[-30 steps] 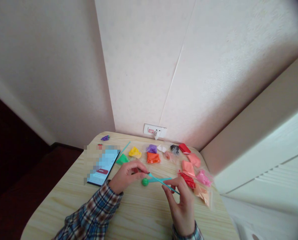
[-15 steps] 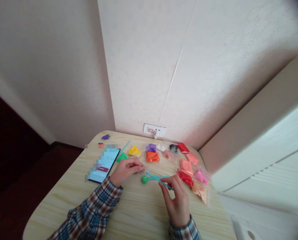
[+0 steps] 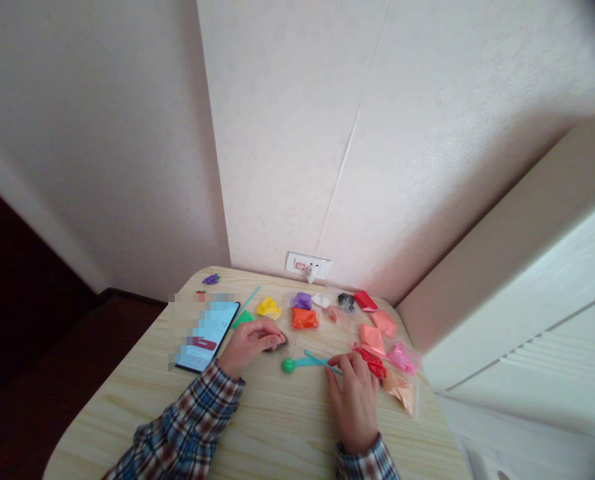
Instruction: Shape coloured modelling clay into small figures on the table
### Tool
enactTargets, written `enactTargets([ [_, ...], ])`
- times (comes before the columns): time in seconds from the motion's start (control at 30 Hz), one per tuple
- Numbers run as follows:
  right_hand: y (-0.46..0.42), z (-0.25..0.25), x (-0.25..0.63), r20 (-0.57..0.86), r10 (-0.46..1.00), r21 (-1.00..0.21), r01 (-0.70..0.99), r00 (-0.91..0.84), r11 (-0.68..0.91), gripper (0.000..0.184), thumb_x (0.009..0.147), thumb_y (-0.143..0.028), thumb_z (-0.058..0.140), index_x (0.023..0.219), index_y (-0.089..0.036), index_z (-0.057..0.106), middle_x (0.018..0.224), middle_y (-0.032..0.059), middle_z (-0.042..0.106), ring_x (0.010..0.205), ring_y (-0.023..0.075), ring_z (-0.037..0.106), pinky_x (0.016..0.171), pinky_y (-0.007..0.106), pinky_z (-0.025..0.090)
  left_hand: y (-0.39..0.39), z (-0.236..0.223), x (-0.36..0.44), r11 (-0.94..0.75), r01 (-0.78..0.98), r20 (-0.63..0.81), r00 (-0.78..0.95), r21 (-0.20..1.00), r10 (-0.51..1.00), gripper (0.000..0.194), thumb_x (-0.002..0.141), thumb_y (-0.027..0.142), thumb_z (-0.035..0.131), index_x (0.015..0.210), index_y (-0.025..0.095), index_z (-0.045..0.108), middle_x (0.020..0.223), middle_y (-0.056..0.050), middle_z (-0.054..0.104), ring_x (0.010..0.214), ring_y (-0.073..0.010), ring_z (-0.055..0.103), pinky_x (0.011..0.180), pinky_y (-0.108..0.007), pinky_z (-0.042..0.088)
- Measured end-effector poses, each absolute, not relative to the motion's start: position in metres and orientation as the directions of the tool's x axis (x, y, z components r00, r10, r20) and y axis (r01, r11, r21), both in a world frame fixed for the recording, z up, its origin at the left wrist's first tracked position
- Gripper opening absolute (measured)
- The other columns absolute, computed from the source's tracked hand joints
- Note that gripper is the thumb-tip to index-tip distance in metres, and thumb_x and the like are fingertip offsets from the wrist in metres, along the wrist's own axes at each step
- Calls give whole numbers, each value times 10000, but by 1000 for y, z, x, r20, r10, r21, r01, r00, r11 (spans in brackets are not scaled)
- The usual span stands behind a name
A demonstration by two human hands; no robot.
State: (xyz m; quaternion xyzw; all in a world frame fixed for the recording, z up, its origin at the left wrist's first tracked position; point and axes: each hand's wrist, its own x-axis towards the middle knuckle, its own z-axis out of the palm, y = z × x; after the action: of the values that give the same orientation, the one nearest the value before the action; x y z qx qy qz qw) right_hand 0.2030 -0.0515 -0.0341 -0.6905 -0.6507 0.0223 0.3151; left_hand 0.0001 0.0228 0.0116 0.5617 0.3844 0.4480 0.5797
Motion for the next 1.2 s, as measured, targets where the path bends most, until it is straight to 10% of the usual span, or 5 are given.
enactTargets([
  [0.4,-47,8,184,501,863,-721,579,58,380,95,848,-234,491,863,-213,583,984,56,498,965,204,480,843,370,389,15,12,5,-224,-74,233,445,972,865,212,666,350,702,664,139,697,678,-55,648,673,-162,581,641,-266,455],
  [1.2,-44,13,168,474,880,-750,517,-14,412,58,810,-204,542,807,-214,599,985,58,499,978,211,475,855,393,401,11,9,10,-378,56,301,502,924,811,236,698,363,667,659,130,681,667,-59,626,628,-154,553,609,-263,443],
])
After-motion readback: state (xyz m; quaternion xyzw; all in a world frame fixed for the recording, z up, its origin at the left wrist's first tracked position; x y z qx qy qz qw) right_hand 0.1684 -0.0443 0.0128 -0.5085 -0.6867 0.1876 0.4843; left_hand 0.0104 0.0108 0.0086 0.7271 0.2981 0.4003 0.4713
